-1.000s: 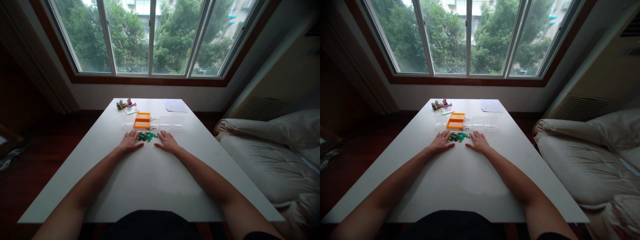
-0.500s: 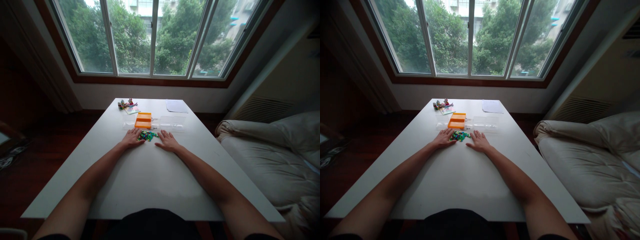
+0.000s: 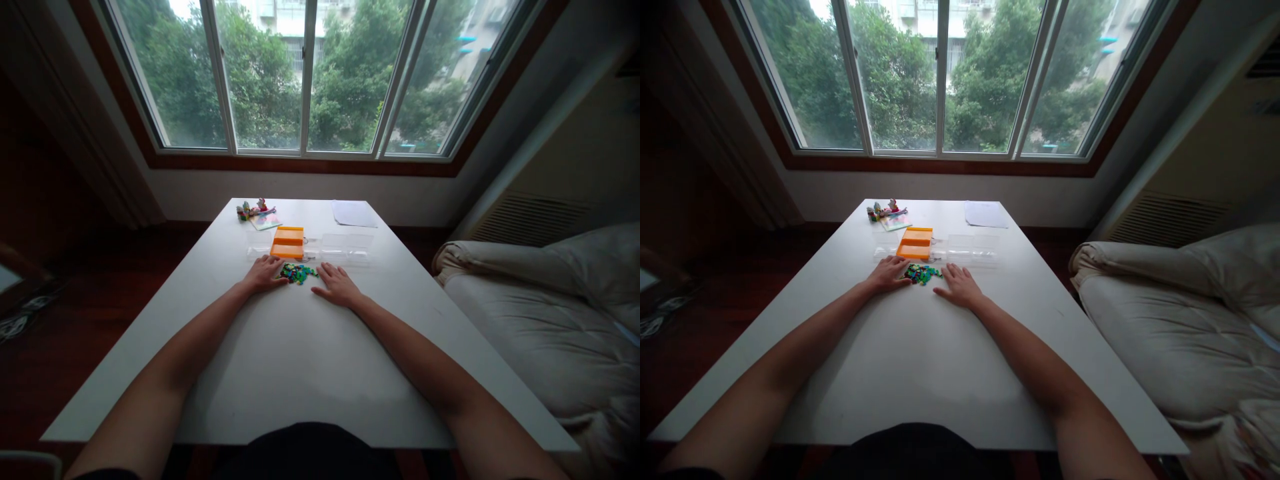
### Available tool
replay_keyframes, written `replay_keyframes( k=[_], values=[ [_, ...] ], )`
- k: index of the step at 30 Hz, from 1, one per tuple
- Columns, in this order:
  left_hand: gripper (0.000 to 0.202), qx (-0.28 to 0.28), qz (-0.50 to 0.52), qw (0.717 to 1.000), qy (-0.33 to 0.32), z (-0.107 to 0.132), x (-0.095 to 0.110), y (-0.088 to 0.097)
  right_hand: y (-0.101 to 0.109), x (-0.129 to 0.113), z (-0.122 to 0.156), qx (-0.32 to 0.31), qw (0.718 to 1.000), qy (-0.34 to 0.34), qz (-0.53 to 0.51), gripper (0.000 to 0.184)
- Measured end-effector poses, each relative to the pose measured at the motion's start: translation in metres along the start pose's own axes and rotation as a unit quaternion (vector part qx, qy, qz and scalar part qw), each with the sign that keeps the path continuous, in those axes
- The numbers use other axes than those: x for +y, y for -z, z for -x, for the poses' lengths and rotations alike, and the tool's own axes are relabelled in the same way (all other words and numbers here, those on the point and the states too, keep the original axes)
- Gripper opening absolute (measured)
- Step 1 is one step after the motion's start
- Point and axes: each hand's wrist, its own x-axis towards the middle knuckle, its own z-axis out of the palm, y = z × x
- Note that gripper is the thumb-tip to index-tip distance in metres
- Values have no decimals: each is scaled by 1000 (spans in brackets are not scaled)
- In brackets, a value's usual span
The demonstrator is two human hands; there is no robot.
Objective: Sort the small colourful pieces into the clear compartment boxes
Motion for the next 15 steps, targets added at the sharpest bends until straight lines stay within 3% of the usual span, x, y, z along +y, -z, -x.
replay_keyframes(
  k=[7,15],
  values=[
    [68,17,20,1000,-13,-4,-4,-2,1,1,-2,-22,1000,0,3,94],
    [66,-12,51,999,-8,5,12,3,3,-1,0,-21,1000,-1,3,89]
  ],
)
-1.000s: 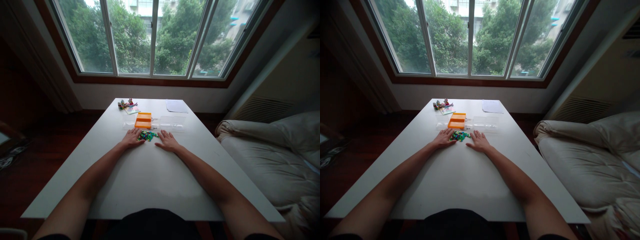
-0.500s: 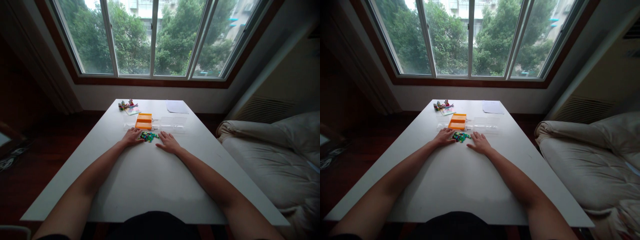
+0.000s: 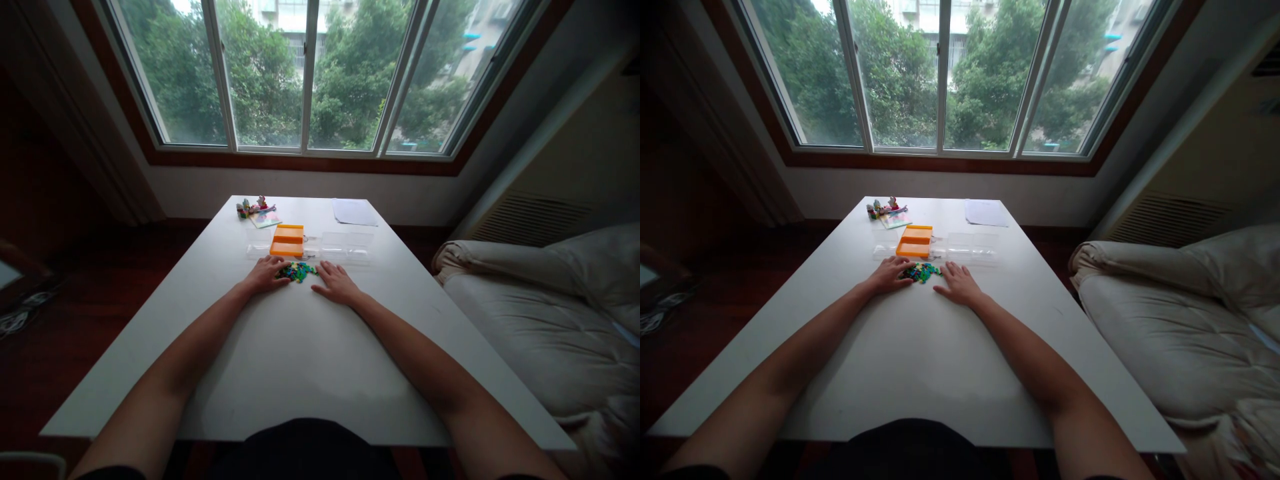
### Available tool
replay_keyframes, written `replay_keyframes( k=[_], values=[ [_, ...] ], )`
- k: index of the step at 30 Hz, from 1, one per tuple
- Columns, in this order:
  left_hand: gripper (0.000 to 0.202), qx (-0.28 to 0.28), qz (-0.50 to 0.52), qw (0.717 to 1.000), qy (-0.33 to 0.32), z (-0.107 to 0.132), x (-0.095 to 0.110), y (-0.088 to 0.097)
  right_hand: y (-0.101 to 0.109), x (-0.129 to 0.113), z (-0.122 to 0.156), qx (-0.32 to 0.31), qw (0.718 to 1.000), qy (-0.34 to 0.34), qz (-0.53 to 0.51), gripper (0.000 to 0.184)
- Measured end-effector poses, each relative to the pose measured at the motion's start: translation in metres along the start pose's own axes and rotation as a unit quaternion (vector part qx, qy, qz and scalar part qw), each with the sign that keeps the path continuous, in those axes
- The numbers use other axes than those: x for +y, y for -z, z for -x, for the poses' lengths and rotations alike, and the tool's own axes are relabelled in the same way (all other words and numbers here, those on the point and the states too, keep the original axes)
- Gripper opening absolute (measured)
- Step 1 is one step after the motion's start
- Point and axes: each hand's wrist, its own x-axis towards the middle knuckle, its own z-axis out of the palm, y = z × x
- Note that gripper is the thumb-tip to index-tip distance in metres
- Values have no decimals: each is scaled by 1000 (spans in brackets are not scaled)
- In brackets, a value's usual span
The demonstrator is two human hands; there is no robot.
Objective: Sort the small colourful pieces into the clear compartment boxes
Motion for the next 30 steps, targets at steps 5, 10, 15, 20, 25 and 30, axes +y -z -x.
replay_keyframes(
  k=[5,10,15,20,25,30],
  values=[
    [73,9,4,1000,16,0,7,0,0,0,-1,1,1000,-2,-5,88],
    [79,15,-4,999,40,-6,13,-5,-1,1,-1,10,1000,-2,-9,88],
    [71,20,4,999,28,-5,13,-6,1,0,0,9,1000,-1,-8,86],
    [75,6,10,1000,14,3,4,-2,2,2,1,4,1000,-4,-7,85],
    [84,-24,-13,999,26,8,-6,-3,2,4,3,-5,1000,-6,-12,90],
    [89,-40,-22,999,30,8,-8,-9,5,2,4,-20,999,-22,-15,97]
  ],
)
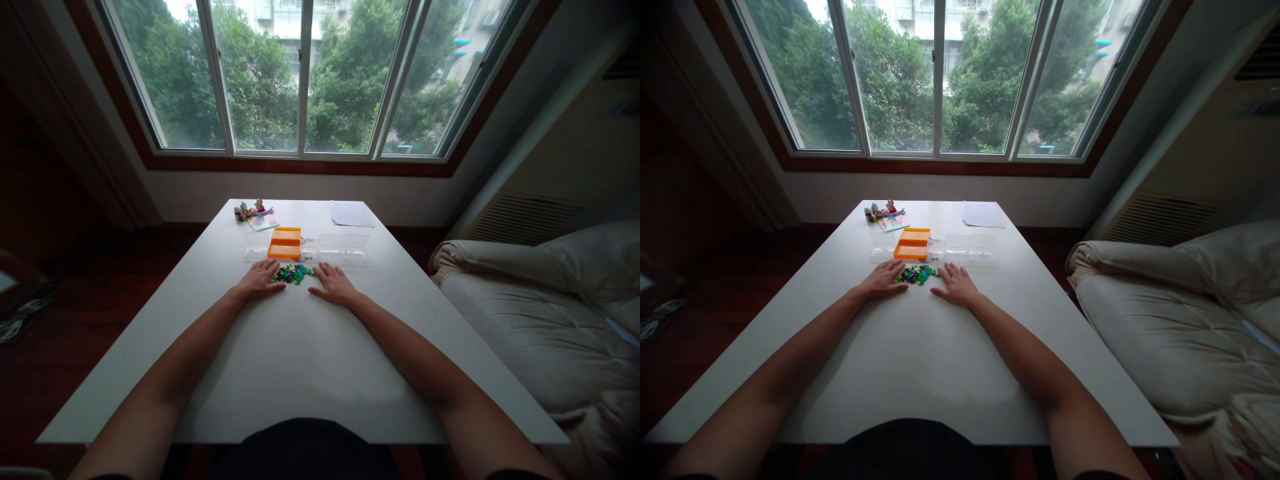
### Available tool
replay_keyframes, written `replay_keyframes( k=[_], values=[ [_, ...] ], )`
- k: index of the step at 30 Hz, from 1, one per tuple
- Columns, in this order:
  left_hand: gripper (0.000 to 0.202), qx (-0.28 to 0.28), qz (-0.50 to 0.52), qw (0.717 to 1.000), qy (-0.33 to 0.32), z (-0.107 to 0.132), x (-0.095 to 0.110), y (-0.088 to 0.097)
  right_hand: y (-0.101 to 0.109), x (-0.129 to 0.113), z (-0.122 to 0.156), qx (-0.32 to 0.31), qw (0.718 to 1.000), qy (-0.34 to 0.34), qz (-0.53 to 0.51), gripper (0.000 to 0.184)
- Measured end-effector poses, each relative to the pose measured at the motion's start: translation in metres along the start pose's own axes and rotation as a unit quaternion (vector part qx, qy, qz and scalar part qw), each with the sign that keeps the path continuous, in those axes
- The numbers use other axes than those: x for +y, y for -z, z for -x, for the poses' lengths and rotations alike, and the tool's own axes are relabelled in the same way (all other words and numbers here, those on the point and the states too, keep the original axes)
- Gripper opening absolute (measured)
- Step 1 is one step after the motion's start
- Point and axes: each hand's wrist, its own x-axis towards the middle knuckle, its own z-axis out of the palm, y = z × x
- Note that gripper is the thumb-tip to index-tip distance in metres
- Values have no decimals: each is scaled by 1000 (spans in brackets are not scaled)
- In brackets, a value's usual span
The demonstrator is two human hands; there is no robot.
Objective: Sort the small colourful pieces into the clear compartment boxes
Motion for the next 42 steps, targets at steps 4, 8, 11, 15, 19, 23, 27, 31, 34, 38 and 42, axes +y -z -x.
replay_keyframes(
  k=[4,8,11,15,19,23,27,31,34,38,42],
  values=[
    [90,-6,-3,1000,7,-1,0,-4,2,-2,1,0,1000,-3,-5,97],
    [92,-17,4,1000,19,-1,1,-6,2,-4,1,7,1000,-3,0,94],
    [93,-21,7,999,35,-1,4,-8,1,-4,1,13,1000,-6,3,93],
    [95,-24,8,999,45,-1,6,-8,0,-4,0,17,1000,-10,2,92],
    [96,-23,9,999,45,0,7,-7,0,-4,0,19,1000,-16,-1,94],
    [94,-17,10,999,43,0,8,-6,0,-4,0,16,1000,-19,3,93],
    [92,-11,8,999,41,-1,8,-6,0,-4,0,18,1000,-17,4,92],
    [93,-23,8,999,45,-1,8,-4,0,-3,1,16,1000,-16,3,91],
    [95,-39,12,998,51,-2,10,-2,-1,-3,0,20,1000,-18,7,90],
    [98,-58,11,996,68,-2,14,1,-3,-2,-2,22,1000,-18,8,89],
    [99,-56,6,994,89,-3,17,0,-4,-2,-4,32,999,-13,7,87]
  ],
)
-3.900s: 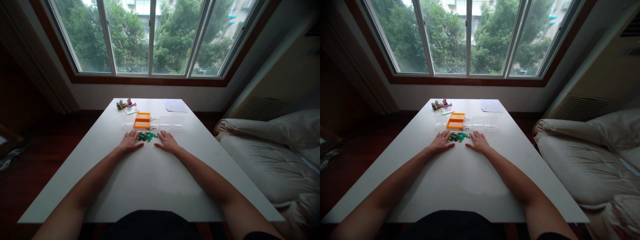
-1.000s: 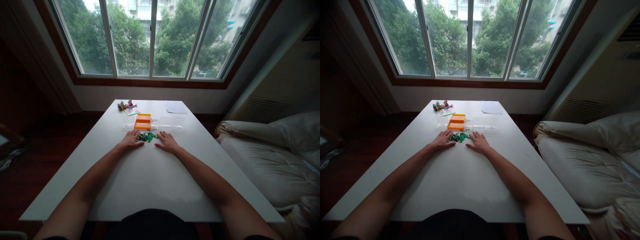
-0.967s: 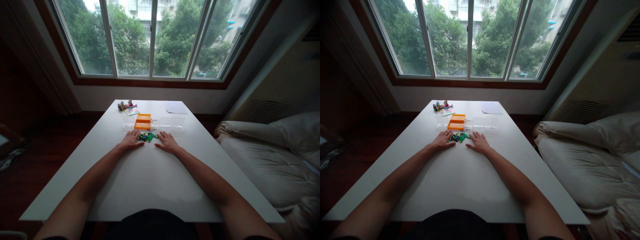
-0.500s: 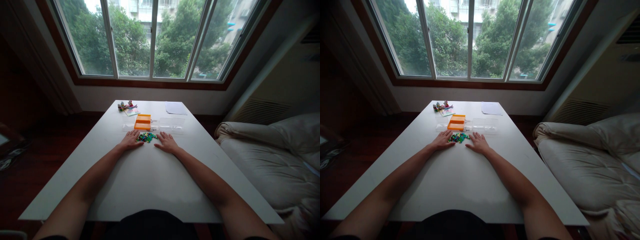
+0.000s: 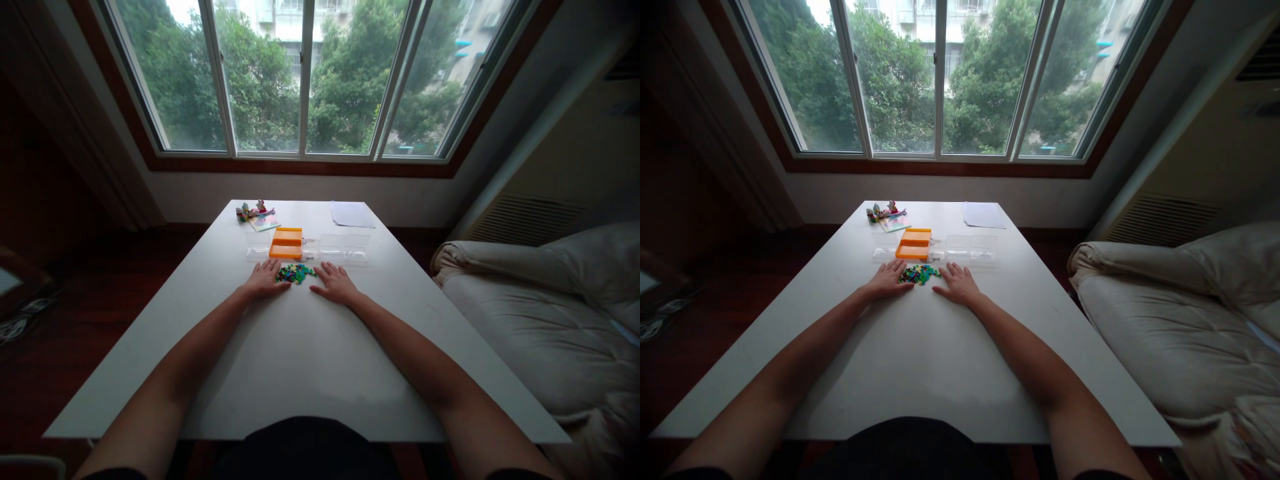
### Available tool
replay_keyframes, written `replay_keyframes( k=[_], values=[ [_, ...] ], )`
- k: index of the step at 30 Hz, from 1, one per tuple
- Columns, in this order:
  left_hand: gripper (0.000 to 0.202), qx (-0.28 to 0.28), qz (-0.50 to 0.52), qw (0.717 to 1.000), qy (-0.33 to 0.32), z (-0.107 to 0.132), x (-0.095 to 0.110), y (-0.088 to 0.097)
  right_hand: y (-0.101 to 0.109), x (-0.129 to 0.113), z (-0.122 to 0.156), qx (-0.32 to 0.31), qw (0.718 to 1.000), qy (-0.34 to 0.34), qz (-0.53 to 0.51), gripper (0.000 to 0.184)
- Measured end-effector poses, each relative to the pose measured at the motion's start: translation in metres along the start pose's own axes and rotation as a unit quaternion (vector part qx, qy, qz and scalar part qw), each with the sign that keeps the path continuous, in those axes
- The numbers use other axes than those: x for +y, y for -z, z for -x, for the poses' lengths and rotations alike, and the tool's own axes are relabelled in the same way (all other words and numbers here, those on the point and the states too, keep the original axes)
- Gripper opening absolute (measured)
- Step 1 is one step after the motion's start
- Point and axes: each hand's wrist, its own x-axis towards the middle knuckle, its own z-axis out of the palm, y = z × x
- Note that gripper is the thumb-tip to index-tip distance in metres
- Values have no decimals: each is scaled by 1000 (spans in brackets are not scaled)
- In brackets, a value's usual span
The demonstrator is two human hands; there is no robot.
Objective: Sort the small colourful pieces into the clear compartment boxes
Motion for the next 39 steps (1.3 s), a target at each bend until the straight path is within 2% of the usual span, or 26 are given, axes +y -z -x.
replay_keyframes(
  k=[11,24,39],
  values=[
    [86,58,-8,997,-44,-1,-9,-5,-3,3,-1,3,1000,3,-3,85],
    [86,63,-3,997,-48,-2,-12,-7,-3,3,-1,18,1000,11,0,84],
    [86,57,-7,997,-48,-2,-10,-5,-3,8,-1,30,999,17,-5,74]
  ],
)
